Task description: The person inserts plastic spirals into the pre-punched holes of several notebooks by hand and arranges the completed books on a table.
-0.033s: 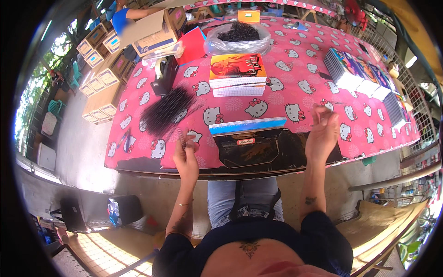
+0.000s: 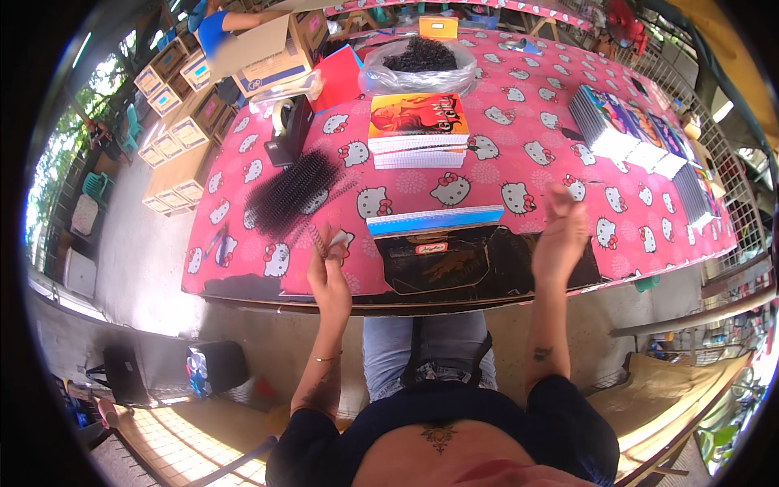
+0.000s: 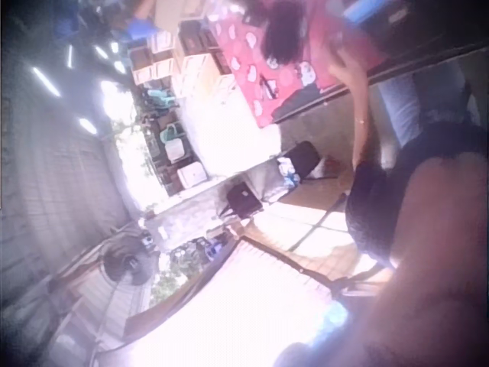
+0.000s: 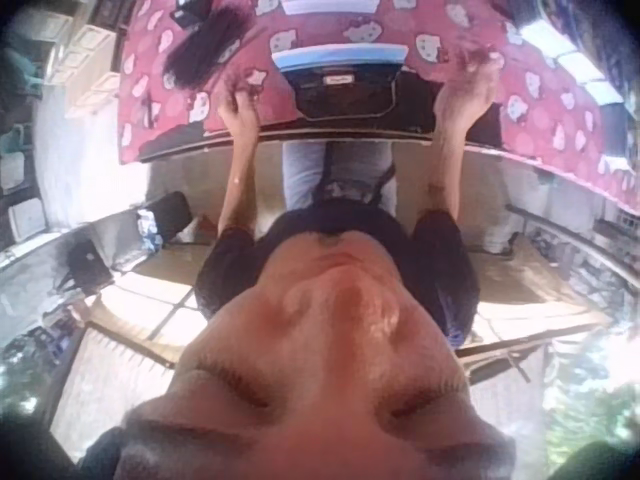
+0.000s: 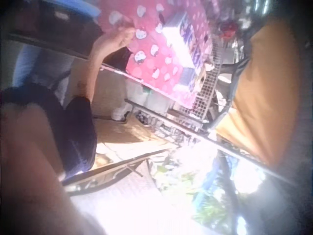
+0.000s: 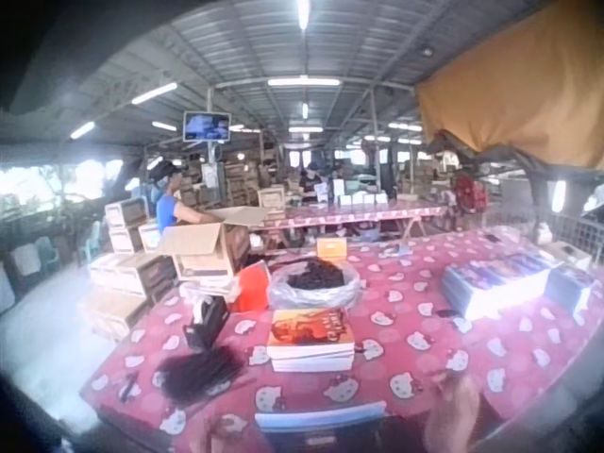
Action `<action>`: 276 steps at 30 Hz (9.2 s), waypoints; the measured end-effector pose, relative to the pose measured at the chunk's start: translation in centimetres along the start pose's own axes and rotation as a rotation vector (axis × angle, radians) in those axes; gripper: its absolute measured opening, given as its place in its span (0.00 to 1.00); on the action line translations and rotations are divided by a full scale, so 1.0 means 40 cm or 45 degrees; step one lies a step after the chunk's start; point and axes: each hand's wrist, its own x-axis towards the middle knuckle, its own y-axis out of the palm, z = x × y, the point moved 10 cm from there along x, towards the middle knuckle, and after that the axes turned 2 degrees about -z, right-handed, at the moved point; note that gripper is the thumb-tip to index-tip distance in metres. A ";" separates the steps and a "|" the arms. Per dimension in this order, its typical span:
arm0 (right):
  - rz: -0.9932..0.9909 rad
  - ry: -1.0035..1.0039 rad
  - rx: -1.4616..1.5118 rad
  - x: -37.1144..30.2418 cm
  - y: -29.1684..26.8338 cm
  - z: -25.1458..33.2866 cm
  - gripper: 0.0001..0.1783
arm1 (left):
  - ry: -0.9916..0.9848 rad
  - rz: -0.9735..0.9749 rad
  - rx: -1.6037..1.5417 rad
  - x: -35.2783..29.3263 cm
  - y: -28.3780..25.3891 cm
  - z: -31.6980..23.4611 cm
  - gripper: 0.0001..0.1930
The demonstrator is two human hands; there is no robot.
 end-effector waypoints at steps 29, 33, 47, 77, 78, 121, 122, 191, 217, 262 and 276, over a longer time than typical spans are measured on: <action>1.107 -0.650 -1.110 -0.204 0.562 -0.078 0.04 | 0.596 0.164 0.643 0.055 0.057 -0.184 0.08; 1.126 -0.631 -1.115 -0.205 0.561 -0.078 0.04 | 0.331 0.273 0.883 0.082 0.056 -0.143 0.08; 1.286 -0.438 -1.250 -0.170 0.512 -0.079 0.10 | 0.655 0.696 0.750 0.132 0.166 -0.216 0.10; 1.340 -0.434 -1.359 -0.136 0.435 -0.070 0.13 | 0.958 0.441 1.779 0.039 0.280 -0.105 0.45; 1.318 -0.444 -1.348 -0.130 0.431 -0.065 0.13 | 0.884 0.632 1.715 -0.036 0.282 -0.053 0.43; 0.674 0.196 -0.180 -0.108 0.228 -0.185 0.11 | 0.811 0.990 1.102 0.056 0.359 -0.232 0.16; 0.682 0.207 -0.156 -0.110 0.226 -0.188 0.11 | 0.744 1.034 1.173 0.054 0.358 -0.232 0.17; 0.744 0.368 -0.265 -0.139 0.245 -0.211 0.12 | 1.005 0.610 1.474 -0.042 0.353 -0.134 0.48; 1.022 0.412 -0.277 -0.164 0.245 -0.215 0.12 | 1.086 0.615 1.437 -0.050 0.430 -0.155 0.42; 0.607 0.367 -0.224 -0.160 0.184 -0.205 0.14 | 1.049 0.762 1.382 -0.073 0.454 -0.147 0.44; 0.734 0.264 -0.425 -0.154 0.172 -0.182 0.10 | 0.680 1.105 1.268 -0.031 0.472 -0.265 0.29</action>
